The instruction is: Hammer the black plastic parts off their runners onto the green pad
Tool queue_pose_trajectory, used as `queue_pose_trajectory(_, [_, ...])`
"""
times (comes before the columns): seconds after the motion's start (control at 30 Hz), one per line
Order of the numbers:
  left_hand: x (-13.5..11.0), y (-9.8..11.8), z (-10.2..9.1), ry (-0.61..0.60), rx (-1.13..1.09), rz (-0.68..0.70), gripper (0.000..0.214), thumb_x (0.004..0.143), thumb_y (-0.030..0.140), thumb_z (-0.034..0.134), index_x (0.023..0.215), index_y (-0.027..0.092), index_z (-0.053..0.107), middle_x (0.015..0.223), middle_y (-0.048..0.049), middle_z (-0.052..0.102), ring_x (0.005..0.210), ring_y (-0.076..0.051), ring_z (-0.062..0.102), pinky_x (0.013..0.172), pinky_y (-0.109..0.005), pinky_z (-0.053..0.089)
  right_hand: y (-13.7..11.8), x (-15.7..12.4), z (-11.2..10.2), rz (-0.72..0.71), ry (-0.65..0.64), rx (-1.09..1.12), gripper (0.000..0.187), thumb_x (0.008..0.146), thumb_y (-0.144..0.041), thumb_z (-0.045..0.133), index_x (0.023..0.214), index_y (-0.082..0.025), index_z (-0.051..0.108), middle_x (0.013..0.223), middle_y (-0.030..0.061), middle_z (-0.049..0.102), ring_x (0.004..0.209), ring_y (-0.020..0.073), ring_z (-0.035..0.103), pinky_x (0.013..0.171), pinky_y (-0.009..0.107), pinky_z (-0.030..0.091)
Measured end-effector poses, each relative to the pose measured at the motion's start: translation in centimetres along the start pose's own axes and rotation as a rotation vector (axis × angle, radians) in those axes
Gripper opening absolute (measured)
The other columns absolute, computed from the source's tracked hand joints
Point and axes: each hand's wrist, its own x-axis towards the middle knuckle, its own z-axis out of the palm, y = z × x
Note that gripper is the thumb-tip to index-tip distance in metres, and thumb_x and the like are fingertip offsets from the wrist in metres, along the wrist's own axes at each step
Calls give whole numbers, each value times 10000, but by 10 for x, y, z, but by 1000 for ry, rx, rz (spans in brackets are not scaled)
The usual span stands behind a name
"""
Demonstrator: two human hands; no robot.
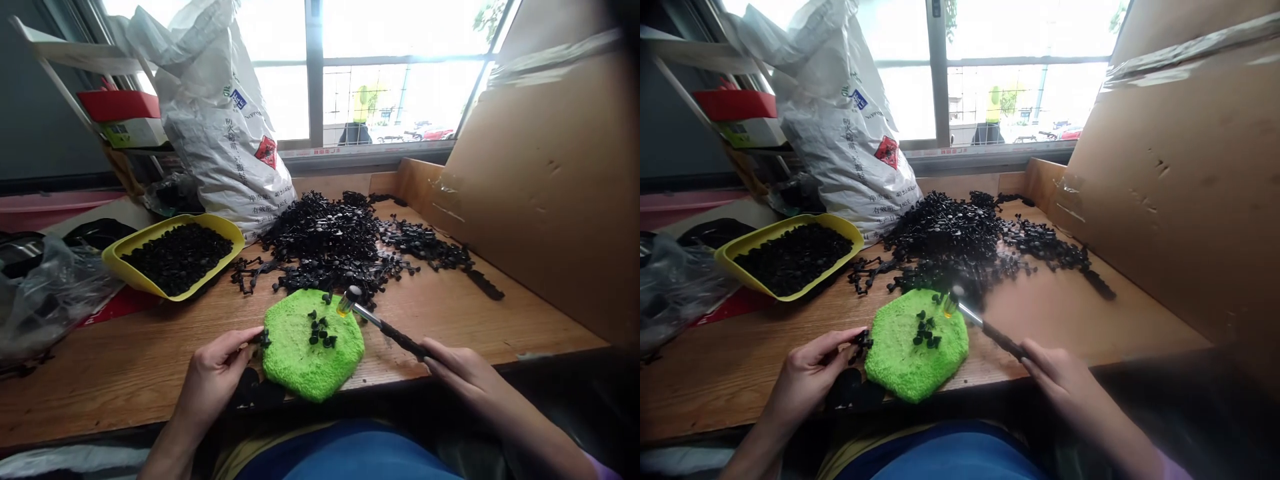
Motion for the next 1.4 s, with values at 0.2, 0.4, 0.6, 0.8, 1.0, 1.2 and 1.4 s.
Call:
queue_pose_trajectory(0.2, [-1,-4,-7,48,15,120,246,779,164,517,967,227,664,1009,-36,660,954,-188,593,854,-295,455,-2,-1,-6,3,-75,-234,298,917,-378,320,882,-234,579,688,34,633,616,203,581,549,273,385])
queue_pose_trajectory(0.4, [-2,-17,3,70,-130,-171,135,737,292,603,795,192,672,879,-56,675,847,-205,617,762,-280,492,-26,25,6,-142,-80,-349,290,939,-345,277,918,-236,545,702,36,621,607,194,559,504,267,305])
queue_pose_trajectory(0.6, [1,-19,9,204,-445,-467,435,568,264,756,959,200,577,901,-26,623,770,-144,597,692,-238,504,-39,44,15,-241,-65,-357,286,938,-330,295,815,-221,529,627,10,578,523,156,506,479,257,270])
queue_pose_trajectory(0.8, [2,-7,1,15,-550,-614,448,599,263,743,1004,149,589,730,-3,612,674,-109,570,604,-183,468,-31,38,11,-192,-82,-219,269,937,-345,307,868,-227,539,721,29,627,629,185,562,557,272,342])
queue_pose_trajectory(1.0, [0,-5,-1,86,-699,-628,450,645,257,717,1055,166,556,922,-42,653,867,-142,592,738,-213,473,-27,29,10,-160,-101,-232,281,933,-375,303,943,-244,550,783,51,650,683,218,588,542,281,354])
queue_pose_trajectory(1.2, [-2,-8,1,118,-700,-616,380,658,266,706,996,161,568,967,-47,644,902,-142,585,762,-206,455,-32,30,13,-212,-125,-201,257,934,-345,313,912,-242,548,711,35,627,612,195,562,561,291,353])
queue_pose_trajectory(1.4, [-4,-8,-1,177,-721,-602,341,634,253,722,923,148,574,867,-26,641,793,-126,587,694,-194,454,-33,19,7,-220,-68,-94,231,907,-363,375,900,-275,588,661,34,625,604,211,569,527,279,367])
